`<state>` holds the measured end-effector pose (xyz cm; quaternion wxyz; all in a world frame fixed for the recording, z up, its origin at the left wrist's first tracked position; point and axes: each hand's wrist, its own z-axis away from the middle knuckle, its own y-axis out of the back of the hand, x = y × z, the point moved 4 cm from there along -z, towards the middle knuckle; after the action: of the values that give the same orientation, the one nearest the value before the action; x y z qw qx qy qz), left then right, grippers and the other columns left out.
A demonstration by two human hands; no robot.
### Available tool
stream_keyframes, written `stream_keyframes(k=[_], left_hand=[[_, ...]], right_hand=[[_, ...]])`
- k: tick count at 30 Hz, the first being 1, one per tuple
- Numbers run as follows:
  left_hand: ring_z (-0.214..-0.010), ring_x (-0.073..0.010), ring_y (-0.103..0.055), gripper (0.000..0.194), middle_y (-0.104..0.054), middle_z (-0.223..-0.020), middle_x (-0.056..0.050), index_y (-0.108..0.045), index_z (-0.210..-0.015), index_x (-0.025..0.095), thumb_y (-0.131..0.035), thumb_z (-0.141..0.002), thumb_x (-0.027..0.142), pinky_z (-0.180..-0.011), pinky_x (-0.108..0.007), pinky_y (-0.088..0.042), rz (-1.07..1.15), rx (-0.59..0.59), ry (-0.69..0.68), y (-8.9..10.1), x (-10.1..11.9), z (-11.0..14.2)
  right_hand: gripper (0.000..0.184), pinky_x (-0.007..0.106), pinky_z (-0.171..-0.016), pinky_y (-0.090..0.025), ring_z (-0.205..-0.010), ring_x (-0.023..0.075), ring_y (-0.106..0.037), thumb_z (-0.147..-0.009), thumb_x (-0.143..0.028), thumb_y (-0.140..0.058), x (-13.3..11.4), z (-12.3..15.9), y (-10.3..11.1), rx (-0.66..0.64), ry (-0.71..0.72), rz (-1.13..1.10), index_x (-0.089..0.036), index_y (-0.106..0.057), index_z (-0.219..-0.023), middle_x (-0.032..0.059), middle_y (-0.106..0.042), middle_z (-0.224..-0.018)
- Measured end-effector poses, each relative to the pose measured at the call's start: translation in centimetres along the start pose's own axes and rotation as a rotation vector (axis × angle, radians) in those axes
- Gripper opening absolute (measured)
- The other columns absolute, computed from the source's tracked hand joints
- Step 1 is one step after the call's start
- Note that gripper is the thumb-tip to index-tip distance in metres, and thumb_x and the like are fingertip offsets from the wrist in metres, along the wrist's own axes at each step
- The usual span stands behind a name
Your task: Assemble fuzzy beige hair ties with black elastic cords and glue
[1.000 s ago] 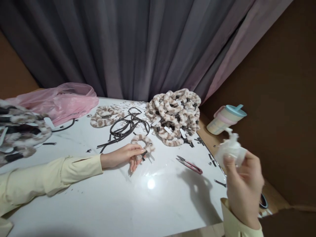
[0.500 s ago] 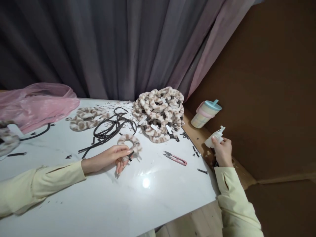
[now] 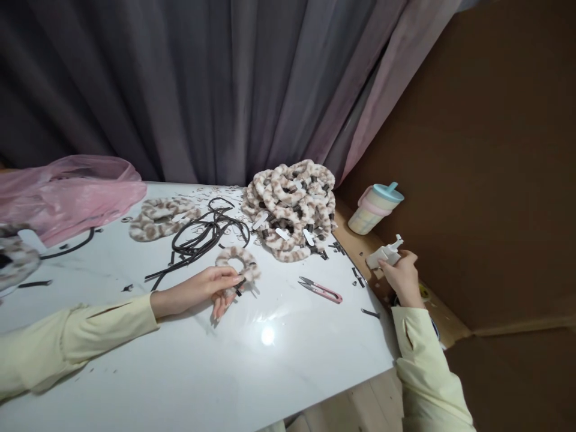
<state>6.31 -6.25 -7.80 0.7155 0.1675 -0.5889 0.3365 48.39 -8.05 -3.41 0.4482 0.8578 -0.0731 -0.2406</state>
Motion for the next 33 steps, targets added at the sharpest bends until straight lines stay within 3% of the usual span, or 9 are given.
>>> stream_keyframes(k=[2,4,6,9,11,14,18,28,33], left_hand=[[-0.042,-0.0103,-0.059,0.035,-0.057,-0.061,0.0,-0.046,-0.075,0.015,-0.055,-0.081,0.048,-0.038,-0.018,-0.047,0.011,-0.001,-0.003,0.0,-0.1,0.0],[-0.042,-0.0103,-0.059,0.035,-0.058,-0.062,0.0,-0.047,-0.076,0.015,-0.055,-0.082,0.047,-0.039,-0.018,-0.047,0.011,-0.011,-0.007,0.1,-0.1,0.0],[-0.042,-0.0106,-0.06,0.035,-0.058,-0.062,0.0,-0.047,-0.076,0.014,-0.054,-0.082,0.048,-0.039,-0.018,-0.047,0.008,-0.02,-0.011,0.1,-0.2,0.0],[-0.042,-0.0105,-0.06,0.035,-0.059,-0.062,-0.001,-0.047,-0.076,0.014,-0.055,-0.081,0.048,-0.04,-0.018,-0.048,0.011,-0.02,-0.015,0.2,-0.4,0.0],[-0.042,-0.0104,-0.06,0.036,-0.059,-0.062,0.0,-0.047,-0.076,0.014,-0.056,-0.081,0.049,-0.04,-0.018,-0.048,0.022,-0.02,-0.019,0.3,-0.4,0.0],[-0.041,-0.0105,-0.059,0.036,-0.059,-0.06,0.0,-0.048,-0.075,0.014,-0.057,-0.08,0.048,-0.039,-0.018,-0.047,0.047,-0.025,-0.019,0.3,-0.3,-0.1],[-0.04,-0.0116,-0.059,0.037,-0.058,-0.055,-0.001,-0.05,-0.071,0.013,-0.058,-0.079,0.048,-0.036,-0.017,-0.045,0.089,-0.022,-0.015,0.4,-0.1,-0.2],[-0.039,-0.0118,-0.059,0.038,-0.058,-0.055,-0.001,-0.051,-0.068,0.012,-0.061,-0.077,0.048,-0.034,-0.017,-0.045,0.117,0.022,-0.017,0.4,0.1,-0.2],[-0.039,-0.0113,-0.059,0.038,-0.058,-0.054,0.0,-0.051,-0.07,0.013,-0.06,-0.078,0.049,-0.035,-0.017,-0.045,0.133,0.028,-0.019,0.4,0.1,-0.2]], right_hand=[[0.07,0.042,-0.064,-0.043,-0.098,0.0429,-0.056,-0.079,-0.036,-0.059,-1.1,1.2,1.5,0.017,-0.038,0.072,0.013,-0.036,-0.124,0.041,-0.048,-0.112],[0.065,0.047,-0.071,-0.042,-0.111,0.0462,-0.047,-0.082,-0.036,-0.051,-2.8,2.8,2.9,0.024,-0.001,0.127,0.005,-0.033,-0.129,0.039,-0.038,-0.125],[0.05,0.046,-0.073,-0.044,-0.108,0.0416,-0.051,-0.085,-0.034,-0.045,-5.1,4.8,3.2,-0.063,0.151,0.176,-0.003,-0.042,-0.123,0.032,-0.048,-0.12],[0.031,0.034,-0.073,-0.048,-0.091,0.0269,-0.062,-0.082,-0.037,-0.052,-8.6,7.8,2.0,-0.306,0.416,0.094,-0.019,-0.056,-0.107,0.0134,-0.064,-0.105],[0.026,0.032,-0.073,-0.048,-0.09,0.0238,-0.062,-0.082,-0.034,-0.051,-10.7,9.5,0.7,-0.422,0.606,0.109,-0.02,-0.058,-0.104,0.0104,-0.063,-0.108],[0.02,0.033,-0.072,-0.045,-0.088,0.0238,-0.061,-0.084,-0.02,-0.046,-12.7,10.9,-1.2,-0.453,0.782,0.301,-0.016,-0.06,-0.098,0.0118,-0.064,-0.104],[0.023,0.032,-0.068,-0.04,-0.074,0.0204,-0.059,-0.084,-0.005,-0.039,-14.4,11.6,-2.4,-0.358,0.896,0.458,-0.014,-0.061,-0.085,0.0103,-0.063,-0.087],[0.025,0.027,-0.055,-0.035,-0.061,0.0159,-0.057,-0.087,-0.007,-0.036,-14.1,11.3,-2.1,-0.264,0.846,0.357,-0.016,-0.06,-0.084,0.0064,-0.065,-0.079],[0.024,0.023,-0.054,-0.04,-0.061,0.0131,-0.059,-0.092,-0.019,-0.032,-14.5,11.5,-0.1,-0.299,0.681,-0.151,-0.017,-0.055,-0.098,0.0066,-0.064,-0.086]])
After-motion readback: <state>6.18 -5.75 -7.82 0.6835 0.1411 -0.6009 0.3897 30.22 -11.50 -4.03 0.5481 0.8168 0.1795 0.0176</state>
